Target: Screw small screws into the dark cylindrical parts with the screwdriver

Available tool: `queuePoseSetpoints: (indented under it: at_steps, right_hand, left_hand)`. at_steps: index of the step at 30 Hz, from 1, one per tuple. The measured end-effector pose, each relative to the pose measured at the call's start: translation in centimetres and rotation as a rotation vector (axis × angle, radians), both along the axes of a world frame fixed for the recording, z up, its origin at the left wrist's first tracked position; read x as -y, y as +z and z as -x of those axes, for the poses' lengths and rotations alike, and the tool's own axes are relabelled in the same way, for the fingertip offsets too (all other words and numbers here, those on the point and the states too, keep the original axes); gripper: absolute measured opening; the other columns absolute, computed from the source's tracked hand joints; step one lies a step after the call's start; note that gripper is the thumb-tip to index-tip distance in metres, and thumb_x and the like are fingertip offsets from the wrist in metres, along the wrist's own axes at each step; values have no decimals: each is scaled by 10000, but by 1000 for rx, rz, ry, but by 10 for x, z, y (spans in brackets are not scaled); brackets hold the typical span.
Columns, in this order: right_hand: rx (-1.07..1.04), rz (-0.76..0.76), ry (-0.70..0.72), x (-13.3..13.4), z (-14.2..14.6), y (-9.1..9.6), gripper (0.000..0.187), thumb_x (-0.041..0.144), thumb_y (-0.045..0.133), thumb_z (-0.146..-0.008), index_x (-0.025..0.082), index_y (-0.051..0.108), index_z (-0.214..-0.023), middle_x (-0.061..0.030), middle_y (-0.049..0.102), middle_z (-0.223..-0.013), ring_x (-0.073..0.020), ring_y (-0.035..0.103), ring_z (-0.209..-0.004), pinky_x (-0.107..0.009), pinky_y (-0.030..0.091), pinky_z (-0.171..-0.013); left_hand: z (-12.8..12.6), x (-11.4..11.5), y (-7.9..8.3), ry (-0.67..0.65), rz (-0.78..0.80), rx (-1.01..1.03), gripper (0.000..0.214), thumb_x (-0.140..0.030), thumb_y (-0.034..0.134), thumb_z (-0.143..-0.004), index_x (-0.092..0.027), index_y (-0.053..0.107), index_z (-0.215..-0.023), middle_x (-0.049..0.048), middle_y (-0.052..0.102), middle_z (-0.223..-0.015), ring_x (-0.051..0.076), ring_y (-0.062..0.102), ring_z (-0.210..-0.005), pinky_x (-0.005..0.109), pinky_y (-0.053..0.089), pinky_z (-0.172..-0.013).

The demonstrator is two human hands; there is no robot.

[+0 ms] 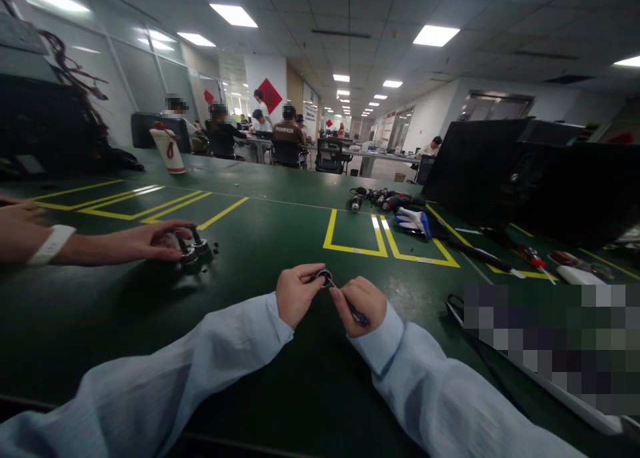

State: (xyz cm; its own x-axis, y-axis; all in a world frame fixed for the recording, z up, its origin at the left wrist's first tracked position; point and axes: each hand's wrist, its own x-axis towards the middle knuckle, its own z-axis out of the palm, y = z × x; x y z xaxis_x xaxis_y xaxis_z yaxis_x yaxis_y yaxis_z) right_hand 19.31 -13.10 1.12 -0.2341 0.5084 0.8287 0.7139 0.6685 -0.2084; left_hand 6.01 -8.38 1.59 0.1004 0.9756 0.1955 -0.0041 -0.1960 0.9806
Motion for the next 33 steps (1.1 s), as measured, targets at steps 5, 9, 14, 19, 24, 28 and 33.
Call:
queuePoseSetpoints:
  at_steps: [5, 9, 14, 19, 24, 28, 33]
  right_hand:
    - [-203, 68, -19, 0, 0, -1, 287, 223, 453, -807, 178, 529, -533, -13, 518, -475, -110, 461, -471, -246, 359, -480]
    - [-477, 253, -68, 1, 2, -1, 314, 282, 475, -809, 169, 571, -532, -7, 564, -476, -97, 516, -455, -221, 393, -473]
    - [-303, 142, -48, 1, 2, -5, 293, 248, 460, -811, 165, 565, -551, -17, 551, -489, -104, 500, -471, -230, 380, -479]
    - [3, -82, 49, -2, 2, -10, 192, 181, 472, -778, 159, 545, -601, -33, 543, -521, -119, 442, -493, -246, 350, -472]
    - [-13, -80, 33, -2, 1, -10, 157, 169, 485, -770, 163, 542, -624, -25, 543, -529, -115, 455, -504, -237, 358, -481]
    - [10, -89, 14, -2, 0, -9, 179, 169, 480, -773, 165, 537, -603, -23, 539, -519, -113, 450, -494, -241, 351, -480]
    - [8, -87, 21, -3, 0, -10, 189, 178, 477, -778, 169, 532, -597, -21, 540, -516, -112, 448, -490, -241, 352, -483]
  left_hand:
    - [0, -1, -2, -33, 14, -2, 312, -150, 648, -602, -106, 665, -910, 96, 686, -899, 217, 645, -828, 338, 508, -813]
    - [0, -1, -2, -55, 52, 13, 326, -161, 642, -617, -110, 656, -939, 89, 694, -864, 225, 638, -852, 360, 504, -818]
    - [-1, -1, -1, -15, 39, 7, 284, -147, 629, -615, -104, 672, -892, 87, 696, -855, 217, 645, -827, 338, 518, -794]
    - [-1, -2, -1, 8, 6, -27, 243, -132, 589, -636, -101, 677, -861, 87, 695, -863, 201, 655, -771, 316, 542, -727]
    - [0, -3, -2, -14, -7, -18, 253, -133, 593, -627, -103, 675, -865, 81, 696, -860, 197, 655, -770, 306, 544, -717]
    - [0, -3, -2, -15, -4, -25, 227, -127, 601, -618, -97, 678, -830, 79, 701, -818, 193, 657, -755, 305, 539, -732]
    - [1, -5, -2, -20, -4, -46, 220, -128, 600, -617, -91, 675, -820, 76, 702, -773, 184, 660, -707, 290, 545, -692]
